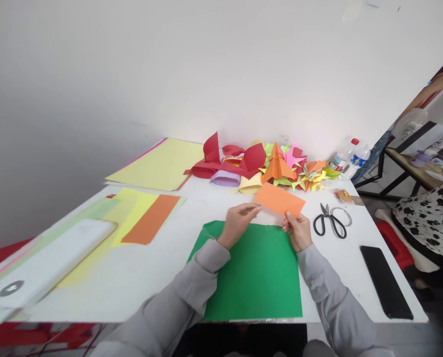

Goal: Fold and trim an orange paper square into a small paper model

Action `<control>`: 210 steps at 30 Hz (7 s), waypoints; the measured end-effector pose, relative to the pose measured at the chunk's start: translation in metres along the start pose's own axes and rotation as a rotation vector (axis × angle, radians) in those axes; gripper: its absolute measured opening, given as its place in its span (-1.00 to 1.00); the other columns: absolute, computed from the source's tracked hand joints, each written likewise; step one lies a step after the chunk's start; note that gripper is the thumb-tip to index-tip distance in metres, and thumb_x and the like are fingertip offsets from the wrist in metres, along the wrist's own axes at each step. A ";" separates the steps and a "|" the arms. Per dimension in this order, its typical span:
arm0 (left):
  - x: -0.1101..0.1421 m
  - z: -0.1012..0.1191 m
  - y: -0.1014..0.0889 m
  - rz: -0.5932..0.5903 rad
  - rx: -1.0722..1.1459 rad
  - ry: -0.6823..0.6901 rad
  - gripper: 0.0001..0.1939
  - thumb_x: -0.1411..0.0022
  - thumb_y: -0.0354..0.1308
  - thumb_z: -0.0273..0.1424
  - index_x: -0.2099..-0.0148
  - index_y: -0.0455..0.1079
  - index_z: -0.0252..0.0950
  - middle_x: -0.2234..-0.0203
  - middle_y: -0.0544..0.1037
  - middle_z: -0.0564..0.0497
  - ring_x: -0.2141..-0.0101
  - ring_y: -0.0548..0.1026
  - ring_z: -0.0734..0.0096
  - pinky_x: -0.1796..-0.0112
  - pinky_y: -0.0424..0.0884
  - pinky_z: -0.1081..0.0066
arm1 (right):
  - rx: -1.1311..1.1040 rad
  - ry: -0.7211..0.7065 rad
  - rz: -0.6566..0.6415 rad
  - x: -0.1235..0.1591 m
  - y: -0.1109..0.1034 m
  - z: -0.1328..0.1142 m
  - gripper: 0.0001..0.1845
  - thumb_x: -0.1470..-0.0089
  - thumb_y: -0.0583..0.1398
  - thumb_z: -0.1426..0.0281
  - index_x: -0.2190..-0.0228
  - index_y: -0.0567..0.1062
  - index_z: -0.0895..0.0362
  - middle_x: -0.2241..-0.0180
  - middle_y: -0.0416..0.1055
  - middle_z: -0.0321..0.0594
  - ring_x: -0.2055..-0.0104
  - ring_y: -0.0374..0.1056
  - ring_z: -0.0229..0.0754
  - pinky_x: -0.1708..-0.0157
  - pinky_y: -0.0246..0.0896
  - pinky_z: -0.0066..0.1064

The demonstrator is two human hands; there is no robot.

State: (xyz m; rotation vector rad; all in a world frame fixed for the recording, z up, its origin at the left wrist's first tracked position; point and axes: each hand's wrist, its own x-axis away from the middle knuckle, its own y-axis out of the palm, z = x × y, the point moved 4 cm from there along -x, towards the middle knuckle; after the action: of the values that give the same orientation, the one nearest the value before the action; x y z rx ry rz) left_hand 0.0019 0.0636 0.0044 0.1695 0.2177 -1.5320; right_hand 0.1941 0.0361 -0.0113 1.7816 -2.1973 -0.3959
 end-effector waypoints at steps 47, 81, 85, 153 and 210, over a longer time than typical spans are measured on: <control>0.019 -0.012 0.037 -0.116 0.420 -0.317 -0.70 0.26 0.42 -0.40 0.44 0.44 -0.39 0.63 0.51 0.04 0.61 0.42 0.44 0.51 0.40 0.40 | -0.046 0.001 -0.051 0.007 0.018 0.010 -0.68 0.39 0.39 0.49 0.47 0.46 0.16 0.53 0.49 -0.30 0.51 0.34 -0.23 0.46 0.26 -0.39; 0.013 -0.017 0.030 -0.104 0.406 -0.307 -0.76 0.21 0.38 -0.38 0.52 0.40 -0.37 0.67 0.44 0.07 0.63 0.36 0.49 0.54 0.33 0.43 | -0.234 0.137 -0.190 -0.002 0.007 0.005 -0.57 0.35 0.42 0.44 0.32 0.47 0.07 0.41 0.48 -0.33 0.46 0.34 -0.31 0.46 0.28 -0.47; 0.017 -0.011 0.035 -0.170 0.358 -0.296 -0.77 0.22 0.39 -0.37 0.55 0.40 -0.37 0.68 0.46 0.03 0.60 0.39 0.45 0.51 0.34 0.42 | -0.117 0.084 -0.213 0.006 0.018 0.012 -0.71 0.33 0.42 0.46 0.46 0.49 0.15 0.50 0.48 -0.31 0.50 0.32 -0.29 0.46 0.26 -0.43; 0.007 -0.015 0.026 -0.179 0.530 -0.376 -0.58 0.30 0.41 -0.45 0.27 0.53 -0.42 0.49 0.56 -0.04 0.54 0.39 0.50 0.52 0.33 0.45 | -0.108 -0.047 -0.009 -0.003 0.002 0.006 -0.51 0.38 0.41 0.48 0.27 0.50 0.14 0.37 0.55 -0.24 0.36 0.43 -0.15 0.28 0.37 -0.28; 0.018 -0.010 0.037 -0.343 0.332 -0.293 -0.68 0.18 0.38 -0.36 0.35 0.47 -0.43 0.52 0.53 -0.02 0.61 0.40 0.48 0.54 0.39 0.41 | -0.026 0.014 -0.226 0.004 0.014 0.019 -0.72 0.32 0.42 0.44 0.45 0.53 0.19 0.47 0.55 -0.25 0.44 0.42 -0.19 0.35 0.33 -0.36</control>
State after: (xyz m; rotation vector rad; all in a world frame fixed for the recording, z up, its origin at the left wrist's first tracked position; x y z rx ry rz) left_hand 0.0391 0.0495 -0.0113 0.1730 -0.2555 -1.9057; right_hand 0.1731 0.0356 -0.0236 2.0189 -1.9779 -0.4566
